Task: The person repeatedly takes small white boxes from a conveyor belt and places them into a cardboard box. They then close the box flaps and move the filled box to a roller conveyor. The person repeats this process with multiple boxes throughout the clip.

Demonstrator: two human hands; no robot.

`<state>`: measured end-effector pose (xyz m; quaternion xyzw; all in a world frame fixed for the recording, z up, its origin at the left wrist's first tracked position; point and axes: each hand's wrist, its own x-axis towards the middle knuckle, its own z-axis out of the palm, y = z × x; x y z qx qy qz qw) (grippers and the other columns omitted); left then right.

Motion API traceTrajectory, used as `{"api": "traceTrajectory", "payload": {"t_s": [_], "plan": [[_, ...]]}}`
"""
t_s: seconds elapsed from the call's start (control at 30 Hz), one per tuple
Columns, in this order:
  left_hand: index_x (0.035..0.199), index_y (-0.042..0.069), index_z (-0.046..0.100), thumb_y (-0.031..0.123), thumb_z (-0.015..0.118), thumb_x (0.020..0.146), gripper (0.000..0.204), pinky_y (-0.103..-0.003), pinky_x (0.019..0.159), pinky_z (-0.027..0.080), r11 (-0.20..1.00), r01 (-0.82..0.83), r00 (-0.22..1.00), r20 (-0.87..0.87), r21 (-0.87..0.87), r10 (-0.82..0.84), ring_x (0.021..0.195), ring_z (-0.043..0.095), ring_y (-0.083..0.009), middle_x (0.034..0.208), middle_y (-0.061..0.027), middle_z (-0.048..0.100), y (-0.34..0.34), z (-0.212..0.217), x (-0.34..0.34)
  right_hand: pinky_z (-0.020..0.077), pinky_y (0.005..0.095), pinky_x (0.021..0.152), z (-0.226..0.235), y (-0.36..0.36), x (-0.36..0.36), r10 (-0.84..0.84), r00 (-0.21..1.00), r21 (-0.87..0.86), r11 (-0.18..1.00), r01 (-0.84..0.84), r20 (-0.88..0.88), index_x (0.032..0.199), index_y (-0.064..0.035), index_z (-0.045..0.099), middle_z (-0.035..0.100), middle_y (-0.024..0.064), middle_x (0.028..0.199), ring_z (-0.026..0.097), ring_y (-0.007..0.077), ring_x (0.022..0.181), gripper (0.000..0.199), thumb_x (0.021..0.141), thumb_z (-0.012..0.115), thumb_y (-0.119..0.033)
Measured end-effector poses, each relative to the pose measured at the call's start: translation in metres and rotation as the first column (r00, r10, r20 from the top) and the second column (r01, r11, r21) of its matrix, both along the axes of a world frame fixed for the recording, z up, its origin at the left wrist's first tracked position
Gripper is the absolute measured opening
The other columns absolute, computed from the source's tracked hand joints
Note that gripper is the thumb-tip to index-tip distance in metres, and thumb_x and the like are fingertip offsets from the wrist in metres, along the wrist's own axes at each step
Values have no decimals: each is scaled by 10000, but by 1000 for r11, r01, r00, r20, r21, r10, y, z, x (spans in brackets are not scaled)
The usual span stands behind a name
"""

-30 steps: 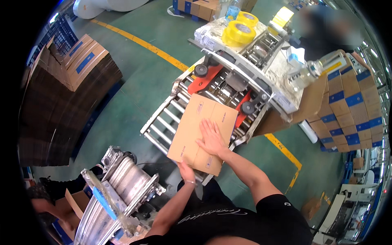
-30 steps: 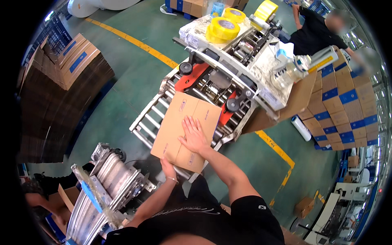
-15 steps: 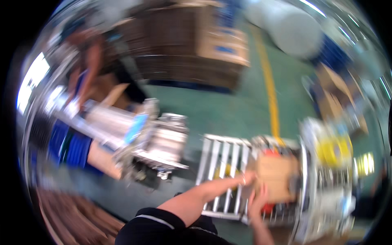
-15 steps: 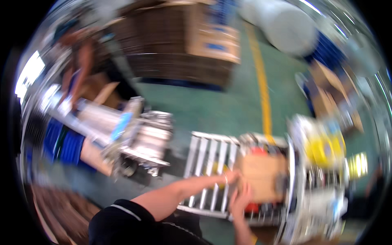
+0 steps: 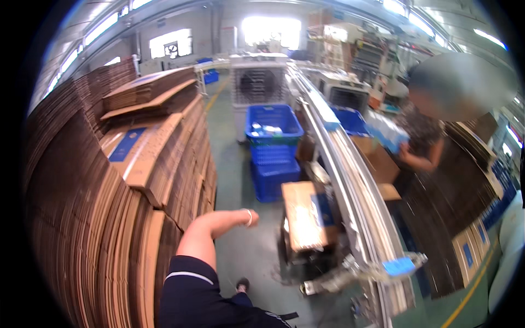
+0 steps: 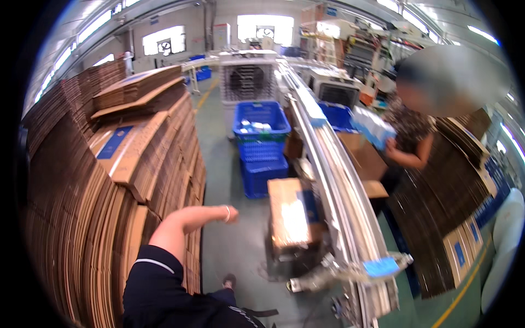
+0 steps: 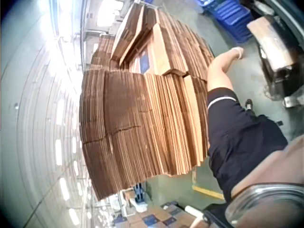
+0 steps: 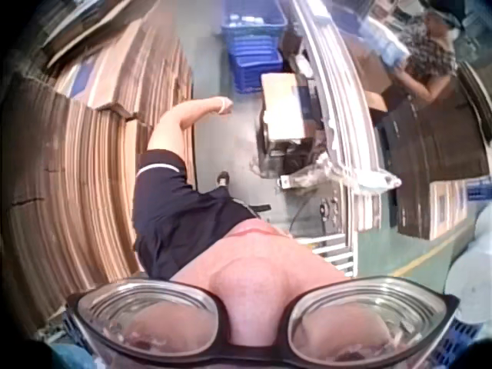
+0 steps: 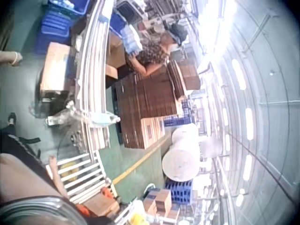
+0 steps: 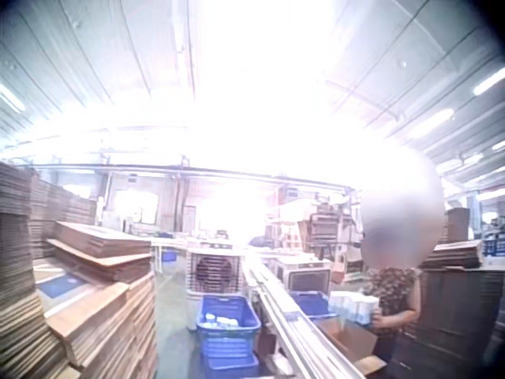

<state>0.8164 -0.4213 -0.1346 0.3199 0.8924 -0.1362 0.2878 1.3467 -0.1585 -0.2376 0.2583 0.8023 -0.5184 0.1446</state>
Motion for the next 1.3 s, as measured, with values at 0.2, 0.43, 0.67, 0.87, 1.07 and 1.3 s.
{"api": "traceTrajectory", "payload": {"t_s": [0.2,0.43,0.67,0.87,1.07,1.3], "plan": [[1008,13,558,216,442,851,282,-426,857,447,888,-255,327,-830,383,452,968,570,-327,1028,-179,584,-234,269,-178,473,397,553,-61,-2,-106,-28,977,126,992,1,213,842,13,632,636,164,704,606,273,629,396,835,519,-367],[1228,19,468,435,475,865,552,-437,1027,302,517,-477,-429,-702,711,569,1259,351,-297,1328,-156,425,-429,434,-238,473,405,567,-205,12,-121,-17,922,-78,996,51,387,827,19,645,641,178,726,617,266,668,480,850,478,-430],[989,72,606,352,620,812,332,-410,900,386,664,-590,-209,-881,460,425,993,557,-289,1014,-113,594,-455,437,-274,470,467,712,-288,58,-238,152,802,-94,988,-120,577,929,-91,635,639,174,928,606,321,847,319,856,453,-343],[888,72,624,308,596,828,245,-442,796,426,733,-555,-193,-919,392,345,913,592,-301,944,-127,623,-451,466,-286,467,475,729,-265,87,-400,358,865,251,854,-456,352,986,-80,624,642,181,868,620,324,829,274,825,498,-261],[902,94,614,369,588,846,282,-403,634,452,923,56,-560,-753,382,345,752,620,-310,824,-113,638,-363,564,-302,499,374,596,-19,106,-614,332,911,202,902,-383,243,782,15,659,655,172,726,650,289,668,340,770,581,-316],[820,20,581,170,710,761,207,-256,570,447,521,819,-342,-933,-239,110,612,565,-212,695,-68,580,-6,536,-330,376,368,975,227,26,-774,8,704,142,981,131,-710,1285,-69,425,444,160,1287,471,307,1154,534,797,626,-157]]}}
